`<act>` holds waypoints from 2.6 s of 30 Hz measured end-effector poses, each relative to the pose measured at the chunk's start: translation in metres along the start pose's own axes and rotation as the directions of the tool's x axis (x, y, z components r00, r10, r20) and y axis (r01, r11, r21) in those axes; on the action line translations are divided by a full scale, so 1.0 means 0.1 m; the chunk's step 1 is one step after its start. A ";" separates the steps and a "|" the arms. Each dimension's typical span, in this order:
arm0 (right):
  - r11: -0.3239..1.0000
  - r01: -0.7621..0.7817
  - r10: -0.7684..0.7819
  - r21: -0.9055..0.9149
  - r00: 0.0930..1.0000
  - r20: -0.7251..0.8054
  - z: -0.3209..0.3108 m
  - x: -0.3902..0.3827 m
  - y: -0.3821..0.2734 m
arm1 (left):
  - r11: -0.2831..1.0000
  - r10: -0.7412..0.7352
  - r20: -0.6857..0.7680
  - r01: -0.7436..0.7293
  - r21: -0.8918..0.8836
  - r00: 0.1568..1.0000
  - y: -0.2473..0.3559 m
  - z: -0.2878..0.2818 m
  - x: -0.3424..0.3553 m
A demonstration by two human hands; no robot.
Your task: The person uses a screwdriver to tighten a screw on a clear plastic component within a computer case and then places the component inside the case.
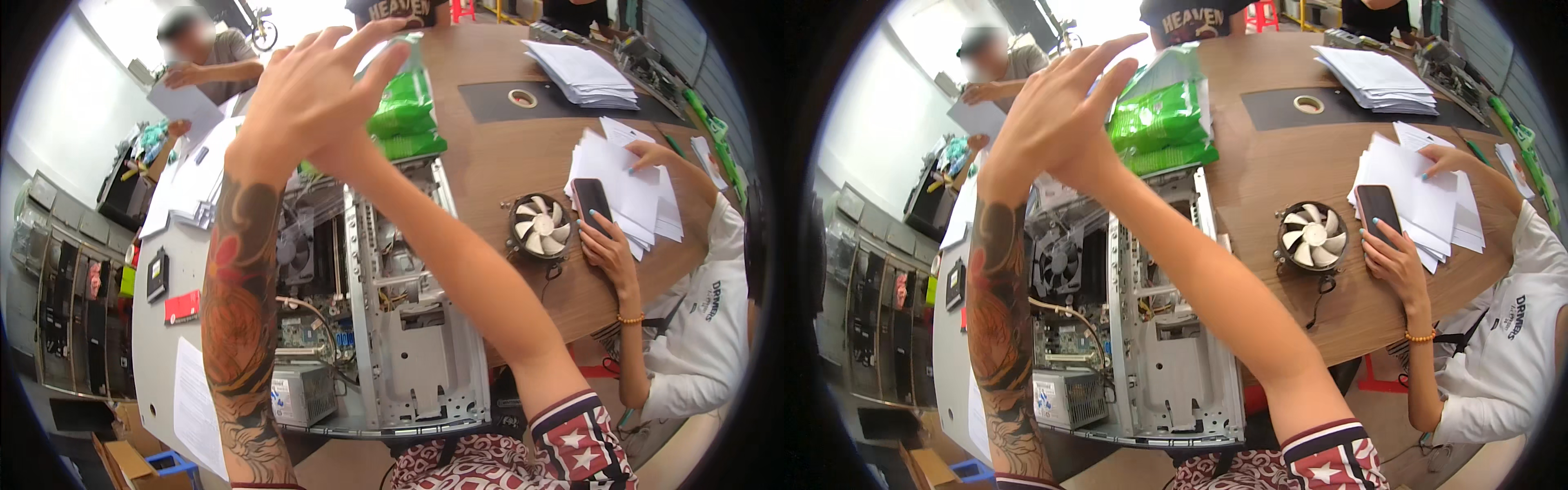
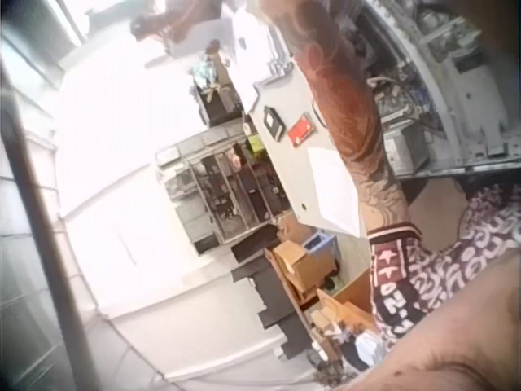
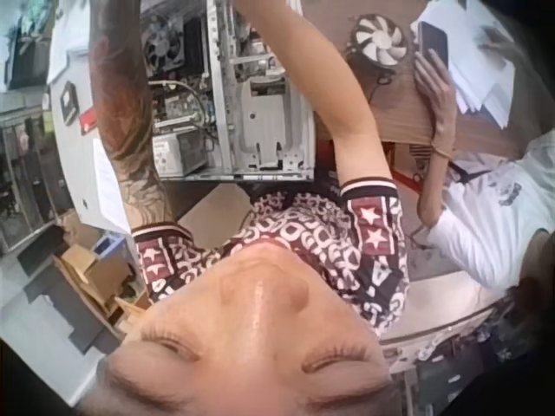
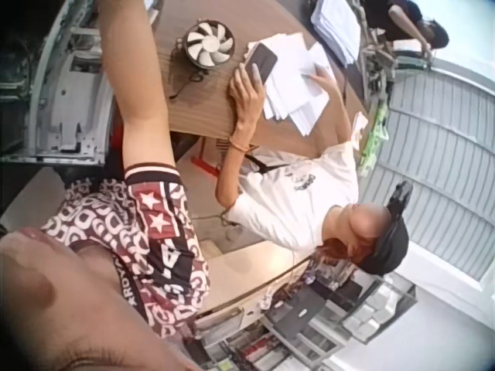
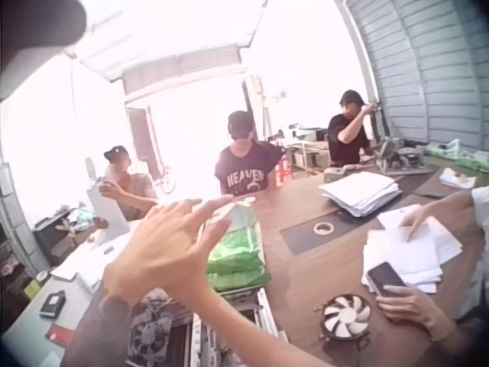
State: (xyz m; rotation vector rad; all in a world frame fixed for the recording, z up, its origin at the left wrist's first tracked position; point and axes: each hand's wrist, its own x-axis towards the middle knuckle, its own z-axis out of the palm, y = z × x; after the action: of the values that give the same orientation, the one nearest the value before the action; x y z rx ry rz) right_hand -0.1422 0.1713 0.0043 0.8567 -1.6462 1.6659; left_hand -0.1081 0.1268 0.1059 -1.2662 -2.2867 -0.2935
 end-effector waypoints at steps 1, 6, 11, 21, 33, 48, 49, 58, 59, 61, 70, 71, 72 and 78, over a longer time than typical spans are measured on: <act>0.994 0.109 -0.106 0.006 0.978 -0.182 0.16 0.03 -0.03 | 0.995 0.102 -0.157 -0.101 0.011 0.982 -0.04 -0.04 -0.06; 0.985 -0.154 0.126 -0.075 0.947 -0.294 -0.06 -0.03 -0.23 | 0.945 -0.110 -0.319 -0.001 -0.328 0.941 -0.23 -0.21 -0.40; 0.991 -0.128 0.130 0.031 0.920 -0.370 -0.21 -0.03 -0.34 | 0.980 -0.191 -0.153 0.179 -0.090 0.970 -0.51 0.11 -1.24; 0.963 -0.222 0.260 0.152 0.916 -0.307 -0.23 -0.11 -0.36 | 0.977 -0.067 0.012 0.063 0.204 0.998 -0.30 0.44 -1.62; 0.894 0.102 0.113 0.437 0.891 -0.439 -0.79 -0.09 -1.32 | 0.982 -0.167 -0.200 0.146 -0.119 0.965 -0.45 0.33 -1.66; 0.896 -0.118 0.209 -0.427 0.963 0.172 -0.48 -0.10 -1.28 | -0.263 -0.038 0.427 0.403 -0.877 0.903 -0.32 0.06 -1.70; 0.898 -0.077 0.180 -0.433 0.963 0.202 -0.46 -0.11 -1.22 | -0.255 -0.029 0.436 0.415 -0.873 0.900 -0.32 0.07 -1.70; 0.870 -0.142 0.283 -0.473 0.928 0.242 -0.53 -0.14 -1.34 | -0.144 -0.012 0.421 0.415 -0.898 0.907 -0.31 0.11 -1.72; 0.867 -0.123 0.272 -0.483 0.929 0.252 -0.53 -0.14 -1.35 | -0.130 -0.012 0.426 0.421 -0.898 0.905 -0.31 0.11 -1.72; 0.859 -0.130 0.283 -0.495 0.926 0.249 -0.50 -0.14 -1.38 | -0.126 -0.023 0.425 0.419 -0.899 0.905 -0.28 0.12 -1.72; 0.853 -0.114 0.294 -0.509 0.911 0.288 -0.53 -0.18 -1.36 | -0.062 -0.113 0.419 0.415 -0.908 0.901 -0.25 0.15 -1.74; 0.854 -0.118 0.299 -0.507 0.908 0.294 -0.54 -0.19 -1.35 | -0.034 -0.171 0.403 0.403 -0.915 0.899 -0.24 0.17 -1.73; 0.855 -0.126 0.302 -0.504 0.910 0.285 -0.55 -0.19 -1.33 | -0.032 -0.165 0.411 0.412 -0.911 0.896 -0.25 0.17 -1.73; 0.795 -0.053 0.262 -0.605 0.928 0.264 -0.61 -0.17 -1.38 | -0.051 -0.302 0.330 0.330 -0.943 0.894 -0.39 0.18 -1.71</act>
State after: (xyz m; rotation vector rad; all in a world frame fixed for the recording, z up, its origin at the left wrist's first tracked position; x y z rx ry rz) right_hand -0.0216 0.2346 0.0713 0.7115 -2.3575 1.0100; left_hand -0.0720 -0.0119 0.0023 -1.0777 -2.1882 -2.5132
